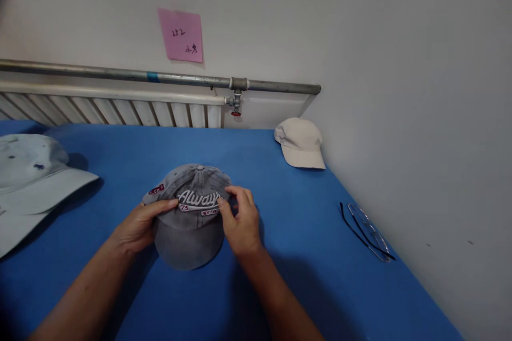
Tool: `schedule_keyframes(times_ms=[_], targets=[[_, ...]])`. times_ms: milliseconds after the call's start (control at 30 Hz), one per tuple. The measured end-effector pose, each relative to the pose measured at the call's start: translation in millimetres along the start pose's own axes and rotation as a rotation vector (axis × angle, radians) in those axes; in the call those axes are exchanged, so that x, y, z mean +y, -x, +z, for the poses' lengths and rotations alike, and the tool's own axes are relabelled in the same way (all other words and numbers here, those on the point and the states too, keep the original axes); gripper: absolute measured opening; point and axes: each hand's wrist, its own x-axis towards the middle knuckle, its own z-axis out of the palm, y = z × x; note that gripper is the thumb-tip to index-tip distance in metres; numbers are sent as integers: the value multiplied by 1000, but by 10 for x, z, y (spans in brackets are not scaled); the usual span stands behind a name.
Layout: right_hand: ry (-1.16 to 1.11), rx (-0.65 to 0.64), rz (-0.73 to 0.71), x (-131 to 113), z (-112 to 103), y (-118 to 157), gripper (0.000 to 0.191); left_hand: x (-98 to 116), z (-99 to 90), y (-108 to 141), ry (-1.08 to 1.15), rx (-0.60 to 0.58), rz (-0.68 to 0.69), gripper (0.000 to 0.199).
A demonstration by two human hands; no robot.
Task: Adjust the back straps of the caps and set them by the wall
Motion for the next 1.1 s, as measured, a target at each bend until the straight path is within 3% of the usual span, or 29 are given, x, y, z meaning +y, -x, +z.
schedule_keyframes(times_ms=[100, 200, 500, 1100], targets=[[203, 48, -303, -85, -22, 36, 19, -8, 12, 11, -9, 6, 8, 34], [286, -1, -461, -227, -10, 98, 19, -28, 54, 39, -18, -27, 32, 33], [139, -115, -362, -328, 15, 134, 21, -146, 182, 114, -15, -77, -20, 30], [68, -179, -379, -336, -24, 101, 5, -174, 99, 102, -91, -136, 31, 27]])
